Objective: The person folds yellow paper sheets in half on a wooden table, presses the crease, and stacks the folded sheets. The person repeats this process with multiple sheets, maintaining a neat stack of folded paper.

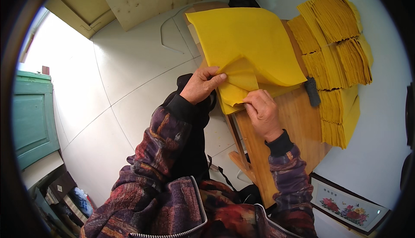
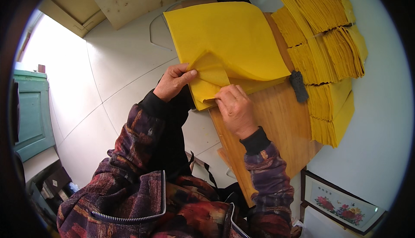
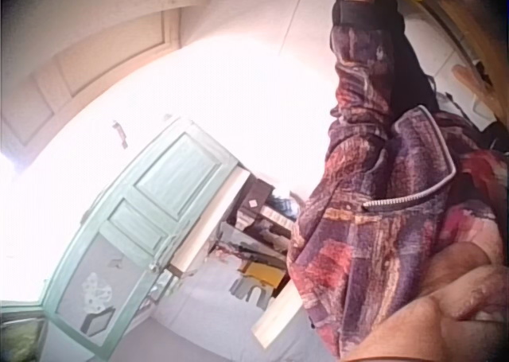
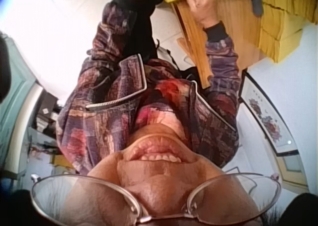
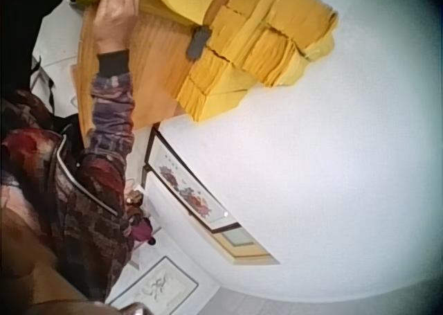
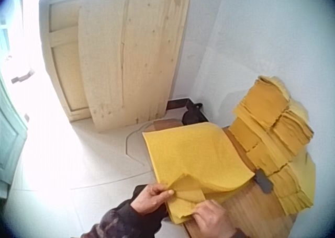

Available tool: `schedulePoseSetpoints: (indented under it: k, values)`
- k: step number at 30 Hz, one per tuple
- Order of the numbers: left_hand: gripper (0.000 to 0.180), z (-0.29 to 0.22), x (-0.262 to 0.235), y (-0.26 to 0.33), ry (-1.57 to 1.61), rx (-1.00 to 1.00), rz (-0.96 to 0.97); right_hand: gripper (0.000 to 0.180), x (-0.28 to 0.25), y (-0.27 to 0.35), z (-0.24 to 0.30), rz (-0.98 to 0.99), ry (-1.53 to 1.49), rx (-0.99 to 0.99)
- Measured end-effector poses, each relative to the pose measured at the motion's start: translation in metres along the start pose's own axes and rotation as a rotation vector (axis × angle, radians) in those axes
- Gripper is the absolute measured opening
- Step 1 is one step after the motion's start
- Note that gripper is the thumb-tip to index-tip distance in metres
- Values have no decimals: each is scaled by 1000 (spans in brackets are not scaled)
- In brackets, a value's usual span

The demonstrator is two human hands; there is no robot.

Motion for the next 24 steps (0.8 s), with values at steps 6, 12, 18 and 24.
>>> schedulePoseSetpoints:
  k: [6,12,18,24]
  values:
    - [25,-2,2,1,23,-1,28,10,1,-5,-19,85,-339,235]
    - [27,-12,3,6,-13,-60,51,8,4,-1,-33,81,-464,312]
    - [33,-14,7,5,44,-78,68,12,7,5,-39,73,-485,367]
    - [21,-4,4,0,-26,-18,-25,25,-2,5,-19,-53,-227,304]
Point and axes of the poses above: each hand's wrist, its own y-axis away from the middle knuckle, its own x-axis out of the palm, z = x × y, the point moved 7 cm from there along -y, towards the middle knuckle, and after that the axes turned 5 degrees about -x, right-handed, at the moved point
